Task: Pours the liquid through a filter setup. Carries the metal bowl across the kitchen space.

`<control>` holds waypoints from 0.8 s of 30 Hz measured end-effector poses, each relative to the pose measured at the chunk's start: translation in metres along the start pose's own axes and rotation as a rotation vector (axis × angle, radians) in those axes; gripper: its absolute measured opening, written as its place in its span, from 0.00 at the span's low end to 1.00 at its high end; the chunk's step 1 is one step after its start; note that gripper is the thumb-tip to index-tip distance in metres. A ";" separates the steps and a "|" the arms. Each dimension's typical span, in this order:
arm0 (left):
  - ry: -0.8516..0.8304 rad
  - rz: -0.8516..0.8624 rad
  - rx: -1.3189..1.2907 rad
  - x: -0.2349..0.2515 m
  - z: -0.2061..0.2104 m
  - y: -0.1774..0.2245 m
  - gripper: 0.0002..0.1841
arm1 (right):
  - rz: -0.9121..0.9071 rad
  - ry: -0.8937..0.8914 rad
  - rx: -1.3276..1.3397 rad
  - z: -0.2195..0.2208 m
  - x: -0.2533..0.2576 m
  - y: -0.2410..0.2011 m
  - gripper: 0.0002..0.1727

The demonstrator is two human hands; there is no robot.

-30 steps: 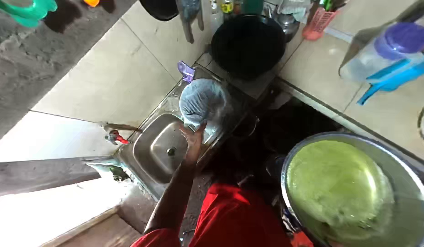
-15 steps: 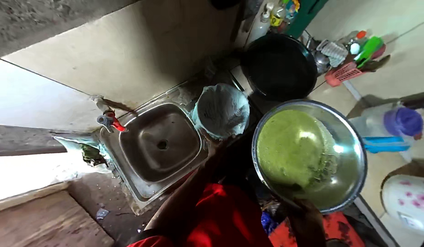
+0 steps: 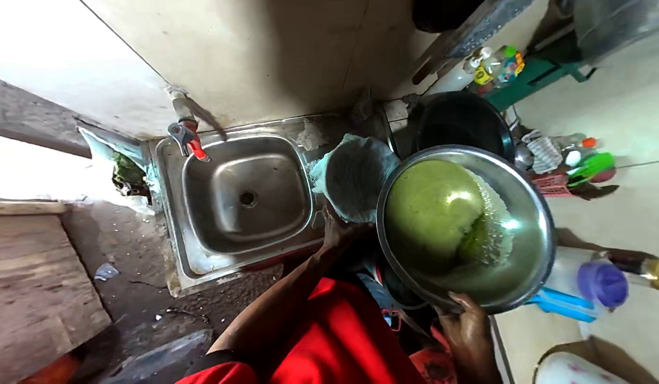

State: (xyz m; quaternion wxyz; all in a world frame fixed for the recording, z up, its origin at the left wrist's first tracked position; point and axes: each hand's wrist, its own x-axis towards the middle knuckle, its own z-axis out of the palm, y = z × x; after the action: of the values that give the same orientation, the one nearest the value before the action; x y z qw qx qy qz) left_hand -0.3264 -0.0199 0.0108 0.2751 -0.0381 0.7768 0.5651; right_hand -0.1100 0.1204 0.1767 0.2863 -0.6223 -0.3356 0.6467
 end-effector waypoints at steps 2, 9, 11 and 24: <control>0.009 0.004 -0.010 0.000 0.001 -0.001 0.81 | -0.003 0.007 -0.034 0.003 0.005 -0.005 0.12; 0.021 0.023 -0.021 0.003 0.008 -0.009 0.84 | -0.033 -0.016 -0.081 0.014 0.013 -0.019 0.09; 0.028 0.033 -0.018 0.004 0.010 -0.011 0.83 | -0.040 -0.028 -0.087 0.015 0.015 -0.022 0.10; 0.025 0.018 -0.030 0.003 0.008 -0.005 0.84 | -0.067 -0.043 -0.133 0.023 0.012 -0.031 0.08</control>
State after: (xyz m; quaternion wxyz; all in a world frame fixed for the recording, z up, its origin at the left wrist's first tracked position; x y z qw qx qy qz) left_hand -0.3237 -0.0142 0.0035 0.2598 -0.0425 0.7718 0.5788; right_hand -0.1348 0.1467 0.1936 0.2584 -0.6142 -0.4045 0.6264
